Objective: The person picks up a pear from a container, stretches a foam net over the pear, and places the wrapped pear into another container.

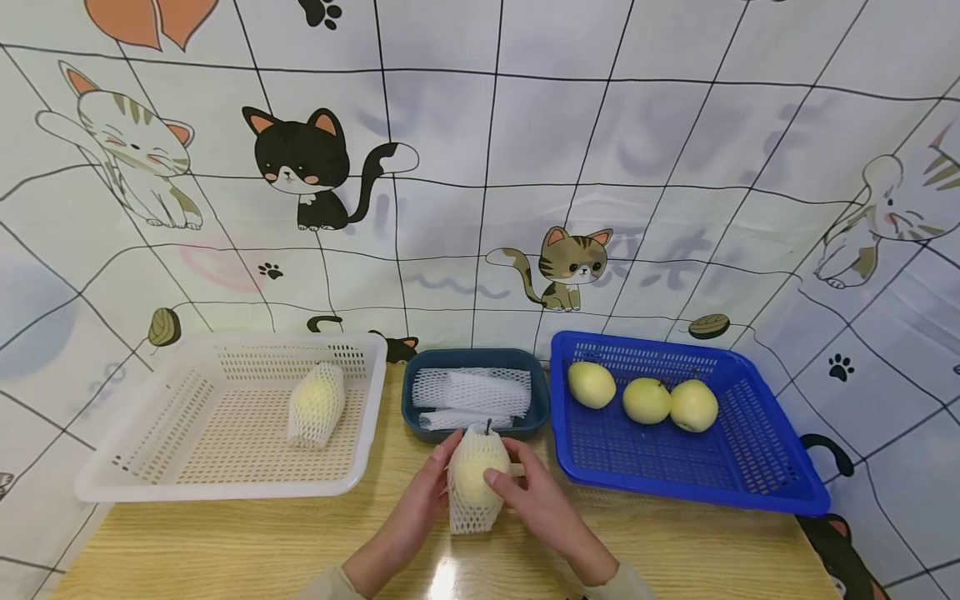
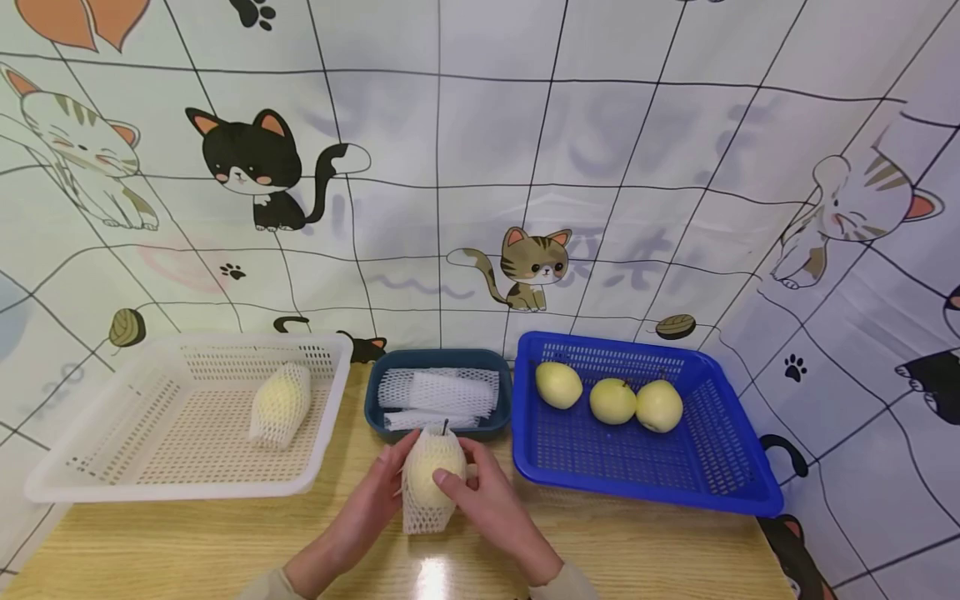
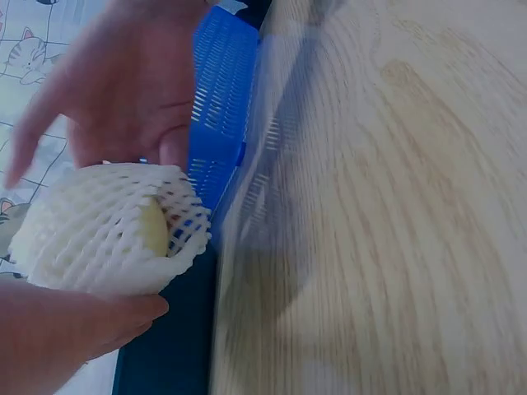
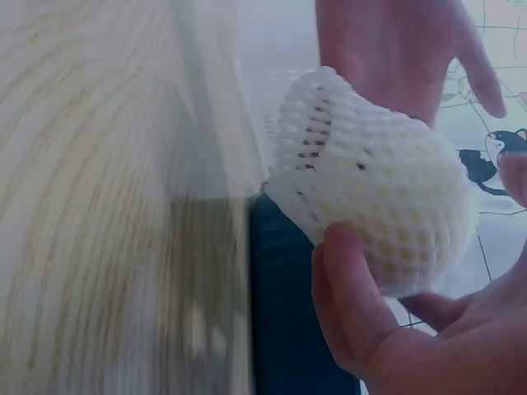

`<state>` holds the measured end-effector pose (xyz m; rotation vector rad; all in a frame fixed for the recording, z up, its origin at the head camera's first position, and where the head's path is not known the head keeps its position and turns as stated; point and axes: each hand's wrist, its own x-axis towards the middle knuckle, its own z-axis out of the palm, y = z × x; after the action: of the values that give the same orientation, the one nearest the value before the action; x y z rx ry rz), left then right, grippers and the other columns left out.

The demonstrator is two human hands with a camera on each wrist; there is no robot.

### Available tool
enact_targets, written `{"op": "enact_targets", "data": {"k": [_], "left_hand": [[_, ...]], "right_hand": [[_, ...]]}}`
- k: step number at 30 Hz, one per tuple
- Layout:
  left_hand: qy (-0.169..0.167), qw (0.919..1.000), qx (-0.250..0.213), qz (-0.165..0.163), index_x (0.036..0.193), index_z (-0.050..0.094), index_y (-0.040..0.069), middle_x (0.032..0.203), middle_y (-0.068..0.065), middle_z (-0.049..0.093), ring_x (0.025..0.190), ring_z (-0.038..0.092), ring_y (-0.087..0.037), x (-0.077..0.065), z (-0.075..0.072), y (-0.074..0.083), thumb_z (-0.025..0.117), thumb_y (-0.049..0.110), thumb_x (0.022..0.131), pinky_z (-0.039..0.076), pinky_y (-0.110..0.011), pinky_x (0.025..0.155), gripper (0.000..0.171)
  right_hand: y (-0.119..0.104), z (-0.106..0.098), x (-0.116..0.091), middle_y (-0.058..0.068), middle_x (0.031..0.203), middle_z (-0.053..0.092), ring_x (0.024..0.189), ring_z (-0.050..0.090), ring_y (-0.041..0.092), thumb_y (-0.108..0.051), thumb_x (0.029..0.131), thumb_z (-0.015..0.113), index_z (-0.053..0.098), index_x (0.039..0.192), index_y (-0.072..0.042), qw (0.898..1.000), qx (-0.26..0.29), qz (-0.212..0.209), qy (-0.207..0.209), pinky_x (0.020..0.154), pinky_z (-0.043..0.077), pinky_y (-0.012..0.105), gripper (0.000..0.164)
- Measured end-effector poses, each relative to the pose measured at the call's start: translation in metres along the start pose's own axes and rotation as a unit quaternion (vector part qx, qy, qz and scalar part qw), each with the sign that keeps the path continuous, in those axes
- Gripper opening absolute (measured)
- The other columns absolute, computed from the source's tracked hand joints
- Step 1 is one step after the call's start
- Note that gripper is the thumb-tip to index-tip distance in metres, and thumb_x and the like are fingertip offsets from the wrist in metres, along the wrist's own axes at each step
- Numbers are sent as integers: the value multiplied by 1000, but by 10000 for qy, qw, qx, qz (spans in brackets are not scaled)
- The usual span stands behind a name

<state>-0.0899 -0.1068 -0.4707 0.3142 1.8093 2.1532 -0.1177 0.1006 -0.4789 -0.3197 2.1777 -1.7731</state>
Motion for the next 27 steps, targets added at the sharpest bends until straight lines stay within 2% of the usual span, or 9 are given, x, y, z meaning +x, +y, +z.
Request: {"op": "enact_targets", "data": {"k": [3,6,10,13,19,23,27], "left_hand": [[153,9998,93,14,165,10,3,169,-22,18,151,21,-34,1,2,-3,23,42,114,27,-39,117,66],[460,9982,369,-101,164,15,4,164,-22,26,145,29,-33,1,3,-5,40,36,110,32,-38,113,67],[901,9934,651,-298,162,21,7,154,-21,39,134,44,-33,4,3,-9,65,34,100,41,-41,105,80],[1111,9912,688,-226,158,26,6,144,-19,49,122,54,-30,6,2,-12,76,29,92,46,-39,99,86],[1425,9868,767,-15,151,36,5,130,-17,59,108,62,-24,8,3,-15,83,23,85,51,-36,91,83],[1523,9842,898,39,149,38,4,128,-17,59,106,62,-25,7,2,-13,82,22,84,52,-36,88,80],[1649,9805,1067,32,146,43,6,126,-16,60,104,62,-24,6,-2,-11,83,21,84,53,-36,87,75]], "right_hand": [[-1,-2,-1,24,137,44,102,65,28,-30,109,50,37,154,2,9989,272,-216,-316,85,59,47,57],[-2,-4,-3,26,137,47,104,65,29,-27,112,42,36,155,3,9964,520,-384,-557,90,57,51,53],[-5,-5,-7,28,138,50,107,65,34,-25,113,37,36,156,3,9937,699,-483,-735,93,57,46,52],[-8,-5,-9,30,140,46,108,64,37,-26,113,35,37,156,3,9926,774,-508,-790,93,57,41,51],[-14,-4,-11,28,142,43,109,63,36,-30,113,35,40,155,1,9921,834,-429,-837,92,58,38,53],[-17,-4,-10,27,142,44,109,63,34,-34,113,34,41,155,0,9921,873,-334,-840,92,58,44,55],[-17,-6,-10,28,143,45,113,64,39,-36,113,30,39,155,2,9919,883,-349,-849,90,59,48,58]]}}
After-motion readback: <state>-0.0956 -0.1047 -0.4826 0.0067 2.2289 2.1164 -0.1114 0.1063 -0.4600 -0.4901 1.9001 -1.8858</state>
